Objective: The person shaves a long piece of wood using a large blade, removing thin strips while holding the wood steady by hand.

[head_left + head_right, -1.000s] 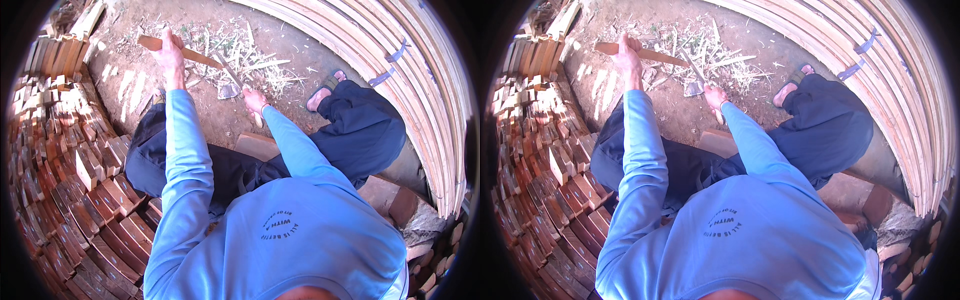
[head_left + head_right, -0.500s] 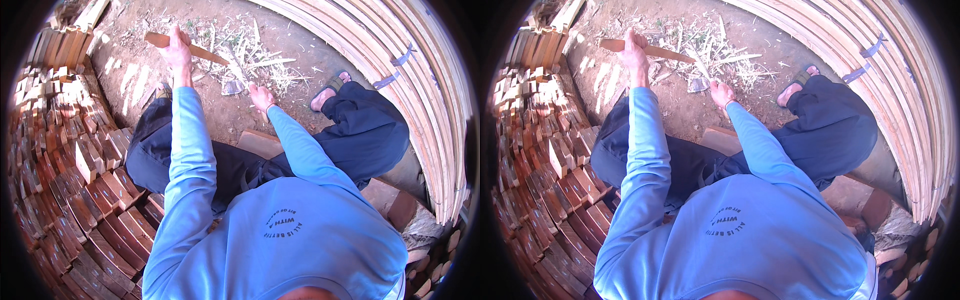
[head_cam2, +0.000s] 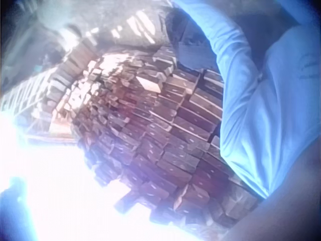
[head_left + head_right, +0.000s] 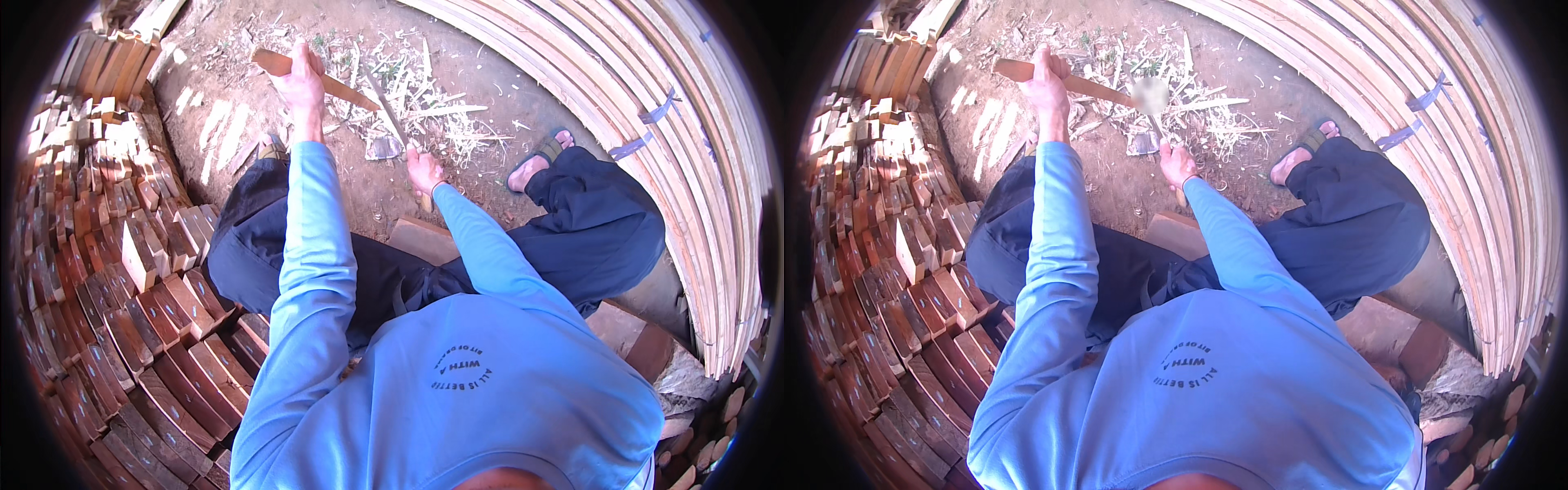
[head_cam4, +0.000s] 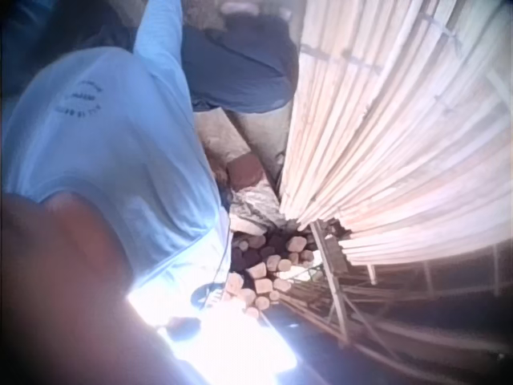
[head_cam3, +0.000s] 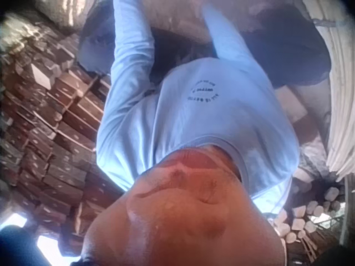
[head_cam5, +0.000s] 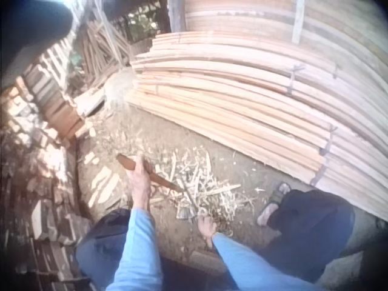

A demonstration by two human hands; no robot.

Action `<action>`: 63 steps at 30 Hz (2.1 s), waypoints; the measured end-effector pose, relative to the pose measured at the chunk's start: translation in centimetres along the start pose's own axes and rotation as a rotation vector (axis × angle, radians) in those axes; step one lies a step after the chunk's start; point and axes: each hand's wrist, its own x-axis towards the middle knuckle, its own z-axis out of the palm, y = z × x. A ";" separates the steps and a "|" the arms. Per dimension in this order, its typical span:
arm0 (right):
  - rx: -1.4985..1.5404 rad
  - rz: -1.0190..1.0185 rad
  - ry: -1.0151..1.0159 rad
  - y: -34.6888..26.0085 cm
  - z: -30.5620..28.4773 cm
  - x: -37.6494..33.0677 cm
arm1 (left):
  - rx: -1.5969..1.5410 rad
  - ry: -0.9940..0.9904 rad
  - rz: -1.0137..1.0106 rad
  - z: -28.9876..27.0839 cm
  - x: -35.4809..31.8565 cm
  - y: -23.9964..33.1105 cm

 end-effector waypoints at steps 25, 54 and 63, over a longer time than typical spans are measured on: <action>0.094 0.110 -0.028 -1.8 -1.0 -0.7 | -0.029 -0.022 0.020 -0.7 0.0 -0.7; -0.165 -0.016 -0.040 -3.8 -2.1 -3.2 | -0.076 0.009 0.043 -1.0 0.2 2.3; -0.197 0.026 -0.068 -2.0 -1.6 -2.7 | -0.130 0.014 -0.021 -0.6 -0.9 0.3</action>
